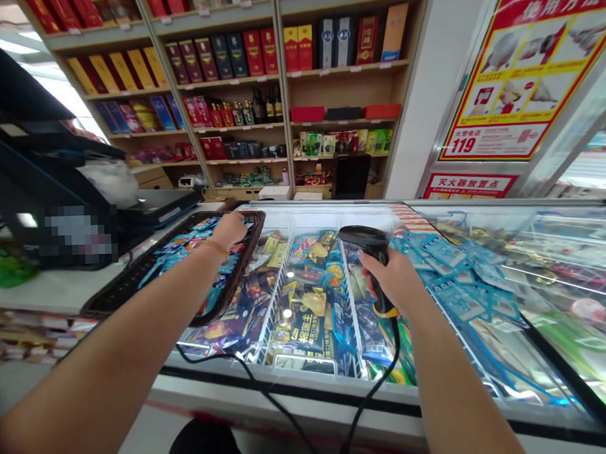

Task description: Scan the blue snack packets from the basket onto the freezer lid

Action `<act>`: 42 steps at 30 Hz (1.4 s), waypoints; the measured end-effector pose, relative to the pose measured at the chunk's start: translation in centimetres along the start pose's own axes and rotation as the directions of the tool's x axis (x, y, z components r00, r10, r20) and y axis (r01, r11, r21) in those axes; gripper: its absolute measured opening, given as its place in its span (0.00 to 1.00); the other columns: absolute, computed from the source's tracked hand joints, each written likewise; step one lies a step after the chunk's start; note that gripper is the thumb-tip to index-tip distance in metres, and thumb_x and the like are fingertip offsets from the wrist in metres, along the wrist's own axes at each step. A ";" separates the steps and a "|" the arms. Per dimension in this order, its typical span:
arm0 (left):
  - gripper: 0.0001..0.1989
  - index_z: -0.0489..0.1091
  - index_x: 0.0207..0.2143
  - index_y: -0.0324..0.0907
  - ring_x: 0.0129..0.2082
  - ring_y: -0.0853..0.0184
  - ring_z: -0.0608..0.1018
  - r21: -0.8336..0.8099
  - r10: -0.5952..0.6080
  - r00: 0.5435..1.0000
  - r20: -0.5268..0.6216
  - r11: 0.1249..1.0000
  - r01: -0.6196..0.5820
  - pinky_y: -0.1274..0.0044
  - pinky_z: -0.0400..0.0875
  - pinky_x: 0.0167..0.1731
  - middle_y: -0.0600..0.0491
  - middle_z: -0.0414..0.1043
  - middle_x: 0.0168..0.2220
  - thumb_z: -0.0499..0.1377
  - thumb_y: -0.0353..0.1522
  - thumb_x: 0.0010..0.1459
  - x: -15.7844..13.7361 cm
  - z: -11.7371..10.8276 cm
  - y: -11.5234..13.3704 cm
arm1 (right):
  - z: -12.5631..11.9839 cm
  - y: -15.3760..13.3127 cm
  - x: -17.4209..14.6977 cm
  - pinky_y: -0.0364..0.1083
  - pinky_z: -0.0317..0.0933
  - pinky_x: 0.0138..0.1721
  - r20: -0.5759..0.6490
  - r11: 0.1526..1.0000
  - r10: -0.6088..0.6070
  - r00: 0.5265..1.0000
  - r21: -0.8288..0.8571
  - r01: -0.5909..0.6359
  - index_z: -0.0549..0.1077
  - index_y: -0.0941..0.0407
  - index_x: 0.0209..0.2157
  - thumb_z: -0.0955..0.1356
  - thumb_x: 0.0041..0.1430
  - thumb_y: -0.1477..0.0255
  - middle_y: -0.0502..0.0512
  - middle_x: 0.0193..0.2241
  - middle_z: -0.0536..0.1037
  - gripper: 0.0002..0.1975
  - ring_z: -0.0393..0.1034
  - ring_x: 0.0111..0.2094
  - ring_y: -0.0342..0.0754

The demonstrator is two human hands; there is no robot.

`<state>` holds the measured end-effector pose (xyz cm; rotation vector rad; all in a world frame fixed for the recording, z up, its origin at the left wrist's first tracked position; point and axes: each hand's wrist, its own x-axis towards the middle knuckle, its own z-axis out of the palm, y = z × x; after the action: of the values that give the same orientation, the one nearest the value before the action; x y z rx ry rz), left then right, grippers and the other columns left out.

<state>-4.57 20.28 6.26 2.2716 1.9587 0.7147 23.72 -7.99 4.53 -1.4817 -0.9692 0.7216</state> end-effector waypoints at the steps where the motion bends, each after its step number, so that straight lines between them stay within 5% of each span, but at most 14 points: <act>1: 0.21 0.74 0.51 0.32 0.53 0.48 0.77 0.060 -0.046 0.999 0.007 0.997 0.046 0.65 0.69 0.51 0.29 0.74 0.52 0.61 0.29 0.54 0.1 -0.4 -1.6 | 0.2 0.4 -0.1 0.43 0.59 0.14 0.004 1.000 0.009 1.000 -0.013 -0.009 0.71 0.57 0.36 0.74 0.52 0.58 0.50 0.20 0.74 0.18 0.64 0.14 0.43; 7: 0.17 0.78 0.42 0.35 0.50 0.46 0.78 0.344 -0.137 0.965 0.223 0.937 0.053 0.67 0.71 0.48 0.31 0.77 0.47 0.64 0.34 0.50 0.8 -0.8 -6.1 | -0.2 1.9 -0.8 0.42 0.57 0.14 0.008 0.991 0.063 0.998 -0.117 -0.062 0.68 0.56 0.33 0.72 0.54 0.60 0.49 0.19 0.74 0.15 0.64 0.13 0.42; 14: 0.16 0.76 0.45 0.32 0.51 0.46 0.78 0.391 -0.089 0.988 0.123 0.920 0.034 0.64 0.71 0.47 0.28 0.75 0.49 0.55 0.27 0.55 -0.8 -1.1 -4.8 | -0.5 1.9 -0.8 0.42 0.57 0.14 0.024 0.992 0.038 0.999 -0.121 -0.035 0.68 0.56 0.34 0.72 0.54 0.61 0.48 0.19 0.74 0.15 0.64 0.12 0.42; 18: 0.15 0.73 0.43 0.32 0.51 0.42 0.77 0.257 -0.073 0.997 -0.024 0.963 0.077 0.60 0.70 0.47 0.28 0.74 0.49 0.55 0.33 0.59 -1.5 -2.4 -3.4 | -0.6 1.9 -0.9 0.42 0.57 0.14 0.009 0.992 0.012 1.000 -0.126 -0.011 0.68 0.56 0.33 0.72 0.54 0.59 0.49 0.19 0.74 0.16 0.64 0.12 0.42; 21: 0.13 0.70 0.45 0.36 0.46 0.49 0.79 -0.101 -0.075 0.989 -0.129 0.993 0.062 0.64 0.73 0.44 0.35 0.77 0.43 0.54 0.34 0.62 -1.3 -3.4 -0.9 | -0.8 1.8 -0.9 0.42 0.58 0.14 0.011 0.992 -0.010 1.000 -0.127 0.011 0.68 0.56 0.34 0.71 0.54 0.58 0.49 0.20 0.74 0.16 0.64 0.12 0.42; 23: 0.10 0.68 0.44 0.39 0.40 0.57 0.81 -0.438 -0.107 0.989 -0.102 0.897 0.052 0.69 0.75 0.40 0.42 0.77 0.38 0.54 0.33 0.62 -1.2 -3.7 1.5 | -1.0 1.7 -0.9 0.43 0.58 0.14 0.012 0.993 0.000 1.000 -0.120 0.002 0.68 0.56 0.34 0.72 0.55 0.59 0.49 0.20 0.74 0.16 0.64 0.12 0.42; 25: 0.07 0.68 0.42 0.41 0.37 0.62 0.81 -0.710 -0.116 0.993 -0.036 0.702 0.056 0.73 0.76 0.37 0.48 0.76 0.35 0.54 0.32 0.62 -1.6 -3.6 4.3 | -1.1 1.6 -0.8 0.43 0.58 0.14 -0.001 0.995 0.018 1.000 -0.094 -0.018 0.68 0.56 0.34 0.72 0.54 0.60 0.49 0.20 0.74 0.15 0.64 0.12 0.42; 28: 0.08 0.69 0.35 0.40 0.37 0.65 0.81 -0.914 -0.089 0.995 0.055 0.397 0.086 0.73 0.77 0.38 0.49 0.75 0.33 0.57 0.36 0.62 -3.4 -2.0 8.4 | -1.4 1.4 -0.7 0.43 0.58 0.14 -0.028 0.999 0.039 0.999 -0.036 -0.040 0.68 0.54 0.34 0.72 0.54 0.62 0.49 0.20 0.74 0.13 0.65 0.14 0.43; 33: 0.13 0.71 0.34 0.38 0.38 0.65 0.81 -0.972 -0.029 0.978 0.205 0.115 0.207 0.72 0.77 0.42 0.47 0.77 0.36 0.69 0.35 0.51 -8.0 4.2 12.8 | -1.4 1.6 -0.4 0.44 0.58 0.14 -0.024 0.998 0.049 0.998 -0.042 -0.050 0.68 0.54 0.33 0.71 0.55 0.61 0.49 0.20 0.73 0.13 0.64 0.14 0.43; 39: 0.22 0.72 0.48 0.42 0.43 0.67 0.81 -0.910 -0.236 0.880 0.412 -0.149 0.386 0.75 0.74 0.44 0.46 0.77 0.46 0.66 0.23 0.50 -11.3 10.0 14.3 | -0.8 1.7 -0.6 0.43 0.58 0.15 -0.006 0.997 0.012 1.000 -0.082 -0.013 0.68 0.57 0.36 0.70 0.56 0.62 0.48 0.20 0.73 0.14 0.64 0.13 0.42; 42: 0.18 0.74 0.45 0.40 0.40 0.67 0.80 -0.923 -0.200 0.904 0.378 -0.156 0.352 0.77 0.74 0.39 0.49 0.79 0.41 0.66 0.26 0.50 -11.2 11.0 13.7 | -0.5 1.8 -0.8 0.43 0.58 0.16 0.019 0.992 0.021 1.000 -0.127 -0.018 0.69 0.57 0.36 0.70 0.57 0.61 0.48 0.20 0.73 0.14 0.64 0.13 0.42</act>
<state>11.21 9.81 -2.33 0.7587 0.9066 1.2981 24.05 -8.89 2.78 -1.5987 -1.0330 0.7014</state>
